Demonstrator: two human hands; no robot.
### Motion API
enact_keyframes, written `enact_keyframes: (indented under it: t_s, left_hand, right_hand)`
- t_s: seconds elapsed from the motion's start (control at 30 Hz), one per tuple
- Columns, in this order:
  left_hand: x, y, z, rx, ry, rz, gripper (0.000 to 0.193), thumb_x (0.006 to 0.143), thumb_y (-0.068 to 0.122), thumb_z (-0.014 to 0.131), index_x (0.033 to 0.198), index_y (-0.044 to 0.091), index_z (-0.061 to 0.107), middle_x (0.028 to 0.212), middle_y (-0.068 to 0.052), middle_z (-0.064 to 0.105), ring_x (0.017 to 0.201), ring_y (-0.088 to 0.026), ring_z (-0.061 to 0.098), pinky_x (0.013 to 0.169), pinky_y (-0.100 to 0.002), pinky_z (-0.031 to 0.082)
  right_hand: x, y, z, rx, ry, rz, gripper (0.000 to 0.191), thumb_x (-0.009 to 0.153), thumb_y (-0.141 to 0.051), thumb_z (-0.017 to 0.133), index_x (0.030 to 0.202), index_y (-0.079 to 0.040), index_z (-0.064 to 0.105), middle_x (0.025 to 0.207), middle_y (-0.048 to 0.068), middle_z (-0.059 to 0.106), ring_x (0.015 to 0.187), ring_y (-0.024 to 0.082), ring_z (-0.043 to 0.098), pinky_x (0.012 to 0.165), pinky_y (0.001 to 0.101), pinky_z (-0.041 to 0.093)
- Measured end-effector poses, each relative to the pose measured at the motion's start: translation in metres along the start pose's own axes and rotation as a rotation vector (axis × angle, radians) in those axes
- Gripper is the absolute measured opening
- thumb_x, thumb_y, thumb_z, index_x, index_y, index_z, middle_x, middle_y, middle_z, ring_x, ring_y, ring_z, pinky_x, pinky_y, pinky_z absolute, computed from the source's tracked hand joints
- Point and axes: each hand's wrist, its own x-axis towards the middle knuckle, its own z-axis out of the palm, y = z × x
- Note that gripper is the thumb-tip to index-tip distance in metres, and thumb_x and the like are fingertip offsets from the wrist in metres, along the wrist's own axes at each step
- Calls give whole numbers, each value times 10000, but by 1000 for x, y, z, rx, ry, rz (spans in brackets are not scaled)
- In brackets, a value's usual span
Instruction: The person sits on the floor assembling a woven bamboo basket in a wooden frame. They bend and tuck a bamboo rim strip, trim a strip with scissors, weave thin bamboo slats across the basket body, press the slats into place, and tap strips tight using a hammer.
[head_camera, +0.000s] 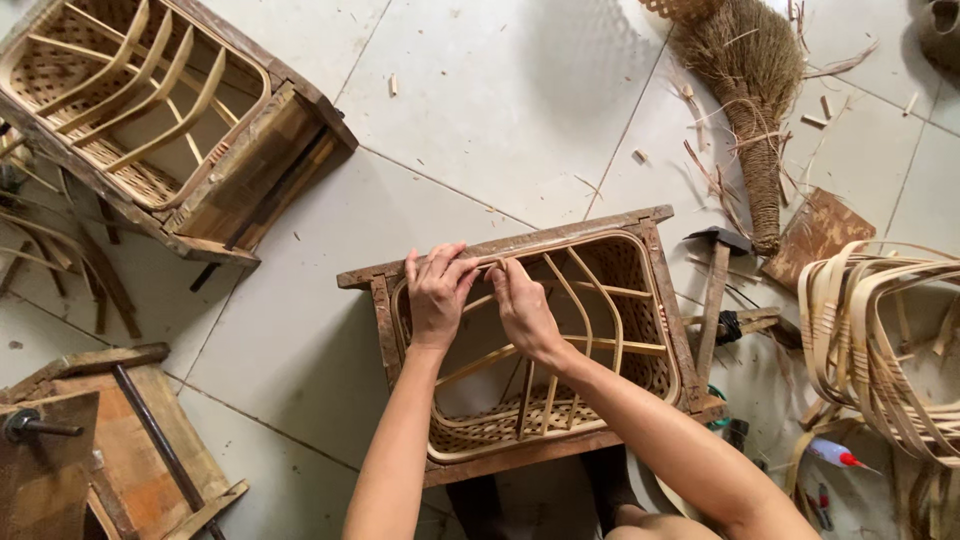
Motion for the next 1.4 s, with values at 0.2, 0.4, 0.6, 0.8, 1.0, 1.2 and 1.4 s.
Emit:
enact_keyframes:
  t_s: [0.2, 0.4, 0.6, 0.8, 1.0, 1.2, 1.4]
  left_hand:
    - [1, -2, -3, 20, -1, 29, 166, 864, 165, 793, 1026, 148, 764, 1226, -24, 700, 1190, -242, 637, 1121, -596, 371]
    - [6, -1, -7, 26, -25, 21, 157, 840, 181, 799, 995, 166, 773, 1193, 11, 710, 1148, -218, 640, 1126, -614, 347]
    - [8, 0, -8, 2, -22, 8, 147, 829, 181, 801, 974, 166, 780, 1174, 14, 716, 1133, -212, 639, 1126, -627, 327]
    - [4, -3, -1, -9, -6, -1, 139, 829, 166, 807, 963, 153, 772, 1175, -5, 722, 1137, -226, 642, 1099, -591, 363]
    - [3, -2, 2, 14, 30, 49, 143, 857, 129, 792, 997, 134, 762, 1185, -48, 718, 1140, -257, 645, 1044, -505, 409]
    - [-2, -2, -20, 164, -89, 230, 328, 926, 161, 732, 1249, 215, 756, 1330, -89, 673, 1240, -300, 600, 1085, -445, 435]
    - [-31, -31, -52, 432, -182, 112, 315, 1014, 225, 748, 1327, 211, 726, 1195, -24, 644, 1145, -227, 593, 1123, -416, 449]
  right_hand:
    - [5, 10, 4, -170, -76, -21, 213, 1072, -185, 471, 1163, -7, 545, 742, 250, 635, 625, 385, 639, 559, 486, 490]
    - [13, 28, 19, -616, -217, 121, 150, 999, -58, 455, 1124, 17, 494, 788, 293, 695, 758, 454, 711, 654, 552, 564]
    - [17, 46, 19, -715, -160, 161, 81, 957, -42, 497, 1019, 8, 502, 816, 287, 702, 794, 459, 716, 685, 527, 598]
    - [17, 59, 26, -739, -203, 155, 68, 978, -26, 474, 1014, 28, 493, 821, 304, 709, 795, 439, 733, 665, 503, 605]
    - [26, 46, 36, -701, -171, 223, 220, 990, -62, 444, 1180, 45, 477, 856, 297, 715, 792, 446, 730, 681, 545, 579]
    - [-15, 23, -39, -467, -69, -450, 326, 952, -104, 550, 1255, 12, 580, 1114, 254, 687, 999, 407, 695, 822, 475, 583]
    - [-127, 92, -257, -547, -202, 12, 227, 1055, -266, 528, 1126, -96, 662, 990, 111, 737, 892, 236, 713, 825, 365, 594]
